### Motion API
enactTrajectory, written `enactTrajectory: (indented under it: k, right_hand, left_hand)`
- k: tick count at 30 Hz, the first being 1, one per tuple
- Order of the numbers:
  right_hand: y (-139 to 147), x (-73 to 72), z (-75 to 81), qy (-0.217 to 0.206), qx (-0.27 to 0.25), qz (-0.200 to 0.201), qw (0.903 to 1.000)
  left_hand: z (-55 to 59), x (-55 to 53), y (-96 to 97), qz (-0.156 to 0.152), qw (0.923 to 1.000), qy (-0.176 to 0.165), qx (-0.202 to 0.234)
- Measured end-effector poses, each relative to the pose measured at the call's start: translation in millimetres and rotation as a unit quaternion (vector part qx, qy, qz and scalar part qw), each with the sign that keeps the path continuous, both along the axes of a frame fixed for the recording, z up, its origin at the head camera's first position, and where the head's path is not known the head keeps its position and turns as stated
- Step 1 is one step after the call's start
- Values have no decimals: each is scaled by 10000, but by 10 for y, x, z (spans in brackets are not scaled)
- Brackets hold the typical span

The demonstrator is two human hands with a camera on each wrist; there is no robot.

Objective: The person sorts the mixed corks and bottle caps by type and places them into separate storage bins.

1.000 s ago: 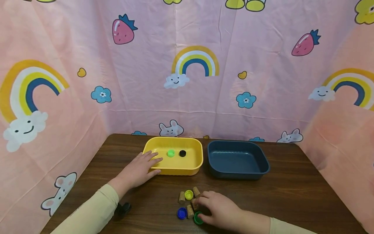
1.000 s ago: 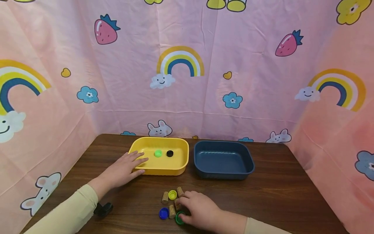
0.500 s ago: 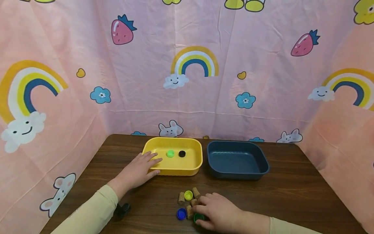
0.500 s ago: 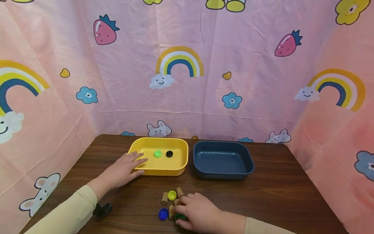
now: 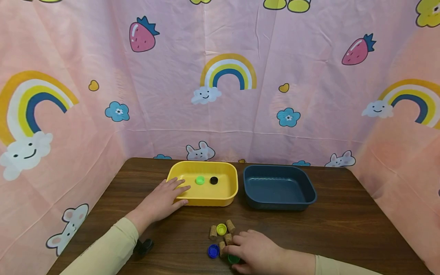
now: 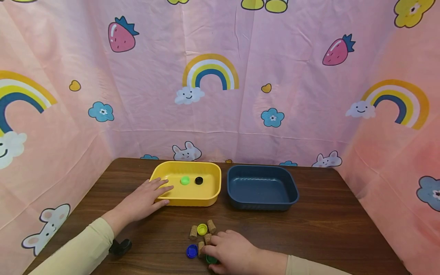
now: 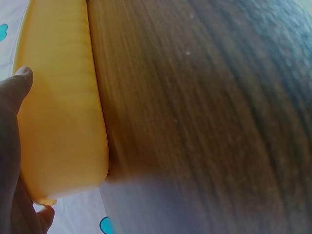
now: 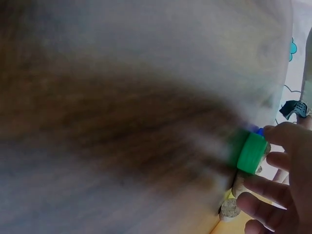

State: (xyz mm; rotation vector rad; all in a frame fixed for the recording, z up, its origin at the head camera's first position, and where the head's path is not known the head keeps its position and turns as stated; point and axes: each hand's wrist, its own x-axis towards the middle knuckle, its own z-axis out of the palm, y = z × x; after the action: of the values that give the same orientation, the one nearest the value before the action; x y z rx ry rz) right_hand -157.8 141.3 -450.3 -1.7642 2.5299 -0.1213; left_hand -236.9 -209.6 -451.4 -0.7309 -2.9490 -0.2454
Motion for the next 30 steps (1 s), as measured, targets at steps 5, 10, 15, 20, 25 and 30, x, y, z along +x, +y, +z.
enactTrajectory:
  k: [5,10,15,20,25,30]
  right_hand:
    - [-3,19,-52,305,-167,88,9994]
    - [-1,28,-76,419,-215,89,9989]
    - [5,37,-65,409,-217,69,9989]
    - [13,47,-48,400,-247,67,9989]
    - [29,49,3,306,-437,-132,9985]
    - [20,17,109,-25,-769,-598,9952]
  left_hand:
    - [3,2,6,-25,10000,25,-17]
    - [-2,-4,3,10,10000,-27,5]
    - [-21,-14,-1,1,10000,-20,-13]
    - [-20,-4,-5,2,10000,0,8]
    - [-18,-2,-4,-6,10000,43,1]
    - [-20,-7,0,-17,10000,18,-34]
